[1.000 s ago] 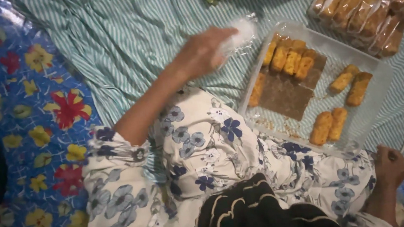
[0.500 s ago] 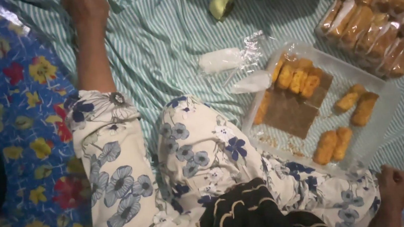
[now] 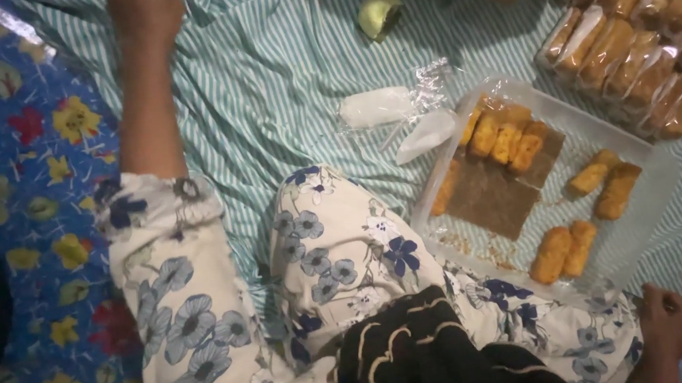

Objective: A person sitting on the floor wraps individual fried snacks into small plastic sleeves.

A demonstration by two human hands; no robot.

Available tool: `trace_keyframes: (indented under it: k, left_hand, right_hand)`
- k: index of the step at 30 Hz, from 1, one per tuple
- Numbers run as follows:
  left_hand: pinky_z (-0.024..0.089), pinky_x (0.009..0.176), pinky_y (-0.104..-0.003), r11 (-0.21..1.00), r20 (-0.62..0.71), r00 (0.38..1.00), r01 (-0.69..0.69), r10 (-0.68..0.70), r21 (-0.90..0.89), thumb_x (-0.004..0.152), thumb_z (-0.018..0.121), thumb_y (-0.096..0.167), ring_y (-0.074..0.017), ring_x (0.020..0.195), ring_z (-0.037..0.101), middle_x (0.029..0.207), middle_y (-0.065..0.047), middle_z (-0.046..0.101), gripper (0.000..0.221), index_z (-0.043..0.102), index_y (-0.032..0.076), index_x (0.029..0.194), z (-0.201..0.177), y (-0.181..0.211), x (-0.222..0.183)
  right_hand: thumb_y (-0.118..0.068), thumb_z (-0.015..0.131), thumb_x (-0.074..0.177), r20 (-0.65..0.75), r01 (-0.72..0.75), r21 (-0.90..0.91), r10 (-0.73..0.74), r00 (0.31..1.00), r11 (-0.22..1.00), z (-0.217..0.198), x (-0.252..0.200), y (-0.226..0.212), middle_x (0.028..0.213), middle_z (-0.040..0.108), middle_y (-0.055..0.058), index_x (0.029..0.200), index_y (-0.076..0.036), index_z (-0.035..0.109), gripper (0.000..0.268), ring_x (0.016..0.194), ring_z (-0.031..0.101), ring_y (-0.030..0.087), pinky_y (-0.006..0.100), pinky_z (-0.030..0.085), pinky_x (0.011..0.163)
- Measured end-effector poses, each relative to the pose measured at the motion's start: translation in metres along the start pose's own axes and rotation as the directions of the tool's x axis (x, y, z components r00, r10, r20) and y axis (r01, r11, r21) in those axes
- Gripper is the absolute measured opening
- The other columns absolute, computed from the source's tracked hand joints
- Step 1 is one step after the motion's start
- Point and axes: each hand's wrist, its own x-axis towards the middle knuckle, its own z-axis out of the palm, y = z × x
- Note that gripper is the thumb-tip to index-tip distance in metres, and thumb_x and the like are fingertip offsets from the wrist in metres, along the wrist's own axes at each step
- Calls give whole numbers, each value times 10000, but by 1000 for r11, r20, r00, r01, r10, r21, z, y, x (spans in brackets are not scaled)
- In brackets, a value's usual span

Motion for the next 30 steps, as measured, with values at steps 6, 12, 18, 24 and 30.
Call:
trace_keyframes:
  k: [6,12,18,24,30]
  left_hand:
    - [482,980,-545,929,-201,941,-312,273,-198,935,795,52,-477,1151,604,1344,-268,585,584,490,-20,1428,-44,96,-35]
    - [604,752,-307,614,-197,951,-305,239,-728,968,694,-12,-271,1037,661,1117,-137,644,171,714,16,1135,-98,216,-97]
    - [583,669,-220,128,254,965,261,-70,-957,899,768,79,-71,835,656,983,-22,722,118,709,77,1001,-108,284,-145]
    - [542,825,-230,20,257,966,257,-7,-966,885,802,28,-101,845,640,872,-20,681,555,528,22,1367,-101,326,-191]
    - [597,775,-229,237,97,979,52,182,-970,869,740,-55,-134,959,671,1038,-45,680,191,733,95,988,-111,394,-231]
  right_hand:
    - [-359,674,1065,-67,51,36,-49,997,998,8,3,18,951,741,124,1100,-149,812,254,943,687,312,441,484,817]
    - [-195,745,1151,-223,335,1,-326,919,942,21,5,45,955,732,172,1102,-34,804,178,902,690,336,456,518,836]
    - [-258,707,1054,-292,229,68,-200,935,971,20,0,48,1024,734,192,1116,-3,794,276,950,679,392,515,492,850]
    - [20,690,903,-582,426,265,-209,786,865,-7,-23,13,1076,585,222,1142,76,649,249,932,599,376,482,495,692]
    - [103,667,965,-571,517,416,-228,789,748,-47,-73,-80,1148,562,180,1192,29,591,251,1053,586,318,409,527,780]
